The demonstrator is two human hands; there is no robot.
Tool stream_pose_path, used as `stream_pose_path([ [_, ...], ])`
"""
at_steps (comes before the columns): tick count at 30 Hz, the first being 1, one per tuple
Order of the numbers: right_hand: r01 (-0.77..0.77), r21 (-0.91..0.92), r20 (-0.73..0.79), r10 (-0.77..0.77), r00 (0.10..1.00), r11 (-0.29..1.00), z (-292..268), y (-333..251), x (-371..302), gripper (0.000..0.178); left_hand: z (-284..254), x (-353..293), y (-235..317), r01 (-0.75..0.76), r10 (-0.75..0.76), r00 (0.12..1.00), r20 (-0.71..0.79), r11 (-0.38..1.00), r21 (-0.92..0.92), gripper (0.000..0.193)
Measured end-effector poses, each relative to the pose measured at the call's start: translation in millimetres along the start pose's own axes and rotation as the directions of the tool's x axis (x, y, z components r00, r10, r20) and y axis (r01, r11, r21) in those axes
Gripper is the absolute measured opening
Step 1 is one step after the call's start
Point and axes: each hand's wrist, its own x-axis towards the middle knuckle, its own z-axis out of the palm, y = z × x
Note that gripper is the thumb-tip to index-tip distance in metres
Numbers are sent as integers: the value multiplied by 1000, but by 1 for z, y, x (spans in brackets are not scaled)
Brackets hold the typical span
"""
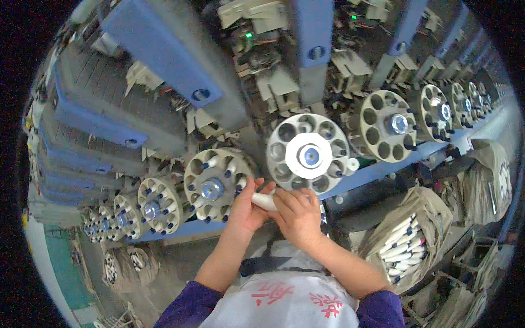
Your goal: The person repeatedly picks white thread spools from a large sack and places them into empty slots on rotating spindles of textile machines. The person handles several spools at a time, aligning them into the machine slots, then returns to the sack for more.
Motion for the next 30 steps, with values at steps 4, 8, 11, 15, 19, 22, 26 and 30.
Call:
stream_pose_path([
  [4, -64, 138, -61, 73, 995, 988, -22, 58, -18, 20, 34, 14, -42, 100, -103, 993, 60, 993, 61, 24],
  [8, -369, 556, -49, 473, 880, 745, -40, 101, -27, 9, 66, 30, -73, -205, 166, 976, 140, 917, 342, 15],
  [11, -450, 884, 412, 661, 627, -124, -45, 125, -30, 8, 86, 47, -87, -444, 394, 877, 276, 442, 779, 16],
  [15, -393, 809, 586, 641, 496, -436, -43, 133, -29, 13, 91, 59, -91, -561, 323, 804, 499, 135, 817, 25],
  [19, -722, 688, 483, 691, 538, 81, -28, 123, -22, 14, 76, 55, -69, -501, 138, 865, 482, 226, 835, 49],
  [22, -422, 339, 191, 378, 906, 841, -4, 130, -9, 20, 76, 49, -39, -532, 212, 842, 497, 168, 830, 44],
  [26, -132, -141, 2, 133, 991, 981, 36, 164, 15, 18, 95, 25, -31, -578, 390, 774, 498, 115, 808, 33],
  [30, -208, 144, -145, 229, 962, 967, 44, 186, -7, 30, 131, 15, -72, -635, 220, 740, 635, -82, 768, 27],
])
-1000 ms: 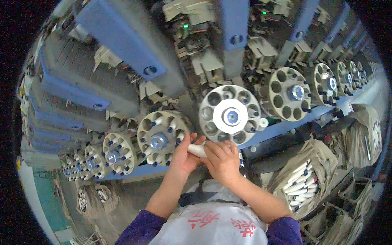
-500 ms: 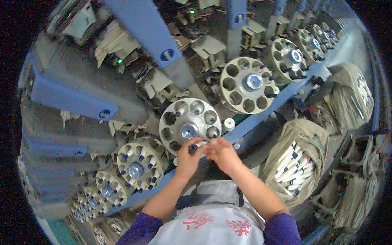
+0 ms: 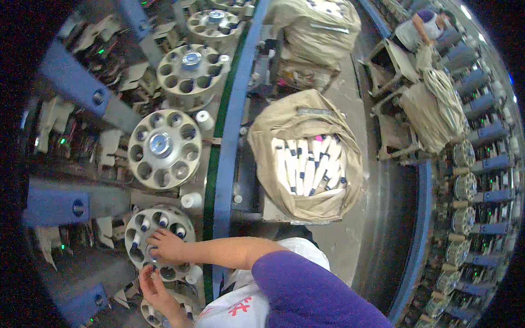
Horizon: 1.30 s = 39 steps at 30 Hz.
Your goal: The person repeatedly picks white thread spools from a large sack and places them into empty slots on rotating spindles of textile machines. The person handles several spools at a time, aligning them into the machine slots, then returns to the sack for more.
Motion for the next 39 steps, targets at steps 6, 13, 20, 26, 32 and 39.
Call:
stream_pose_path([
  [6, -578, -164, 25, 589, 808, 799, -171, 74, -241, 40, 204, -3, 22, -303, 232, 803, 550, 952, 41, 13],
  [13, -851, -503, -342, 939, 36, -151, -357, 209, -534, 44, 554, -95, -48, -907, 181, -356, 917, 169, -385, 22],
  [20, -915, -211, -355, 899, -257, -345, -418, 197, -556, 56, 615, -81, -55, -926, -161, -372, 914, -2, -378, 24],
  [26, -820, 397, -626, 775, 87, 412, -554, 167, -528, 21, 677, -55, 11, -964, 248, -85, 965, 225, -143, 33],
  [32, -939, -120, -459, 820, 342, 324, -465, 263, -480, 47, 747, -30, 5, -923, -69, -260, 963, -274, -269, 19],
  [39, -996, 84, -454, 890, -39, -1, -423, 334, -480, 40, 641, 7, 85, -917, -32, -291, 956, 294, -270, 61],
])
